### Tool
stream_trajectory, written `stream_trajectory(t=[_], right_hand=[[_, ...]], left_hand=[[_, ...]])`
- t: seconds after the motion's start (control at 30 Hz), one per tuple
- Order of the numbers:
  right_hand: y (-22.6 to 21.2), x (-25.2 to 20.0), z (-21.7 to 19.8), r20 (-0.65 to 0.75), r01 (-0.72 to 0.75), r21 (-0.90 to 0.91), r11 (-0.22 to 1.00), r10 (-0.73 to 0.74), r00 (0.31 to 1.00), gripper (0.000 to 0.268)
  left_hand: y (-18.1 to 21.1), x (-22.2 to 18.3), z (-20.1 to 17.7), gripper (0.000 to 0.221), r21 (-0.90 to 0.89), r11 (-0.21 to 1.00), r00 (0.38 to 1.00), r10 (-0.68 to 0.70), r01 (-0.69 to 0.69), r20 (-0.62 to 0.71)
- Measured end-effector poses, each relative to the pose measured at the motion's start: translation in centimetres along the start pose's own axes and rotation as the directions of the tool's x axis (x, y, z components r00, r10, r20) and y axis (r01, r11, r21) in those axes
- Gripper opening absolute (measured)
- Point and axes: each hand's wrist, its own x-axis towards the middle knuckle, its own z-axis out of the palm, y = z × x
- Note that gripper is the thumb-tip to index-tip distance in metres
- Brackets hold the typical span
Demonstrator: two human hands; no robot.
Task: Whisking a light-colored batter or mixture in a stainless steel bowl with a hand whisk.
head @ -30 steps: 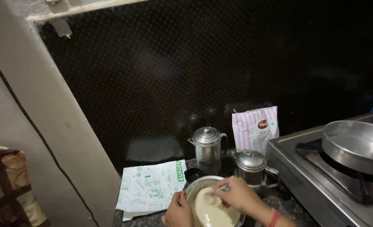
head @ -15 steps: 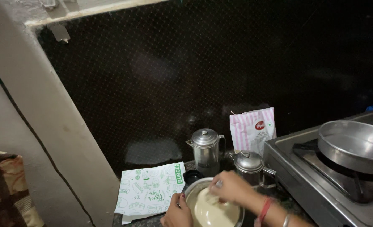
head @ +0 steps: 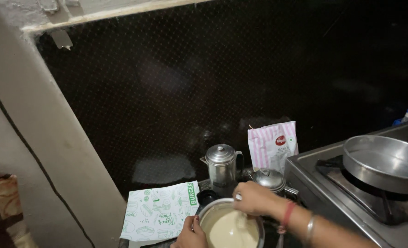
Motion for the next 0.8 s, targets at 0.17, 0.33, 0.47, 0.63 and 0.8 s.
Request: stream_trajectory(t=[0.17, 0.33, 0.47, 0.63, 0.8], right_hand=[[-0.2, 0.5, 4.2, -0.002, 0.171, 0.28, 0.945, -0.177, 0.984, 0.024], [2.1, 0.4, 3.3, 0.178, 0.319, 0.204, 0.925, -0.356, 0.918, 0.026], [3.5, 2.3, 1.4, 0.075, 0.108, -0.119, 0.987, -0.1, 0.992, 0.027], [-0.8, 1.0, 2.9, -0.12, -0.01, 0.182, 0.983, 0.033, 0.992, 0.035], [-0.4, -0.2, 6.0, 0.009, 0.324, 0.113, 0.939, -0.327, 0.945, 0.033]], left_hand=[[-1.5, 1.0, 1.8, 0.025, -0.067, 0.997, 1.0, 0.024, -0.025, -0.004], [0.5, -0.4, -0.7, 0.025, -0.014, 1.0, 1.0, 0.024, -0.024, 0.006], [-0.3, 0.2, 0.8, 0.025, 0.035, 0.999, 1.0, -0.014, 0.014, -0.004], [-0.2, -0.3, 0.1, 0.028, 0.004, 1.0, 0.998, 0.022, -0.022, -0.06], [0.4, -0.7, -0.4, 0.027, -0.013, 1.0, 1.0, 0.016, -0.016, -0.025]])
